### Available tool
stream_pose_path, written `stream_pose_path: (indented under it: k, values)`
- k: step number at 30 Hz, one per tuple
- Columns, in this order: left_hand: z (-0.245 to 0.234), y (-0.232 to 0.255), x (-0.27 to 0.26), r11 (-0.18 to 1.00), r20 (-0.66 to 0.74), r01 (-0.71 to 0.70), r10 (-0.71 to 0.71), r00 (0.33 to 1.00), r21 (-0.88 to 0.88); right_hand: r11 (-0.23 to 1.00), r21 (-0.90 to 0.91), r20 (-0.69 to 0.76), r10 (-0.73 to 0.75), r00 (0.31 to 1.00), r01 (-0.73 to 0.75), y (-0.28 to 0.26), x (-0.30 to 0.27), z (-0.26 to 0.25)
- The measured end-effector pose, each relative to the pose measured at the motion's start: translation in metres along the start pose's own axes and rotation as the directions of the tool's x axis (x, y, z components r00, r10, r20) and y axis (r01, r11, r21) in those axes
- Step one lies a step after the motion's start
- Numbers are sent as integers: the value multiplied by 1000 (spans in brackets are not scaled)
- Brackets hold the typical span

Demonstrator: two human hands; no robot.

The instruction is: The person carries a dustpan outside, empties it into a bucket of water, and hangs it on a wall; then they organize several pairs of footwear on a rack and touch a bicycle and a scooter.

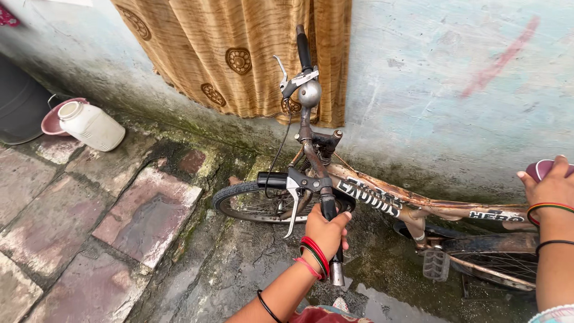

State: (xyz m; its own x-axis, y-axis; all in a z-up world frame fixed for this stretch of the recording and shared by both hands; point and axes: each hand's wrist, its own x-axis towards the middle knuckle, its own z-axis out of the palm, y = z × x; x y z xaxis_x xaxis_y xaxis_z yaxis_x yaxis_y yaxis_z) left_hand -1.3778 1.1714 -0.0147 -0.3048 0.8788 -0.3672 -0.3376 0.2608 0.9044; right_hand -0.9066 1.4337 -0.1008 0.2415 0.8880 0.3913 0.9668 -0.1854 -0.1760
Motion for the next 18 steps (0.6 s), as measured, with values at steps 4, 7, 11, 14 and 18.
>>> stream_pose_path:
  k: [4,7,11,14,18]
  values:
    - [-1,-4,-7,999,-2,29,-29,1000,-23,999,-30,-24,-11,1000,10,8,-4,2]
    - [-5,-6,-13,999,-5,30,-31,1000,-44,995,-83,-44,-60,997,56,20,-20,-3]
    - [-12,-12,-28,999,-30,33,-33,999,0,994,-77,-59,-88,994,83,15,-36,-17]
    - [-16,-14,-38,998,-55,32,-30,998,46,997,42,-9,-63,998,63,15,-44,-35]
    - [-20,-4,-39,999,-23,23,-22,1000,46,985,-33,-40,-169,985,168,18,-38,-38]
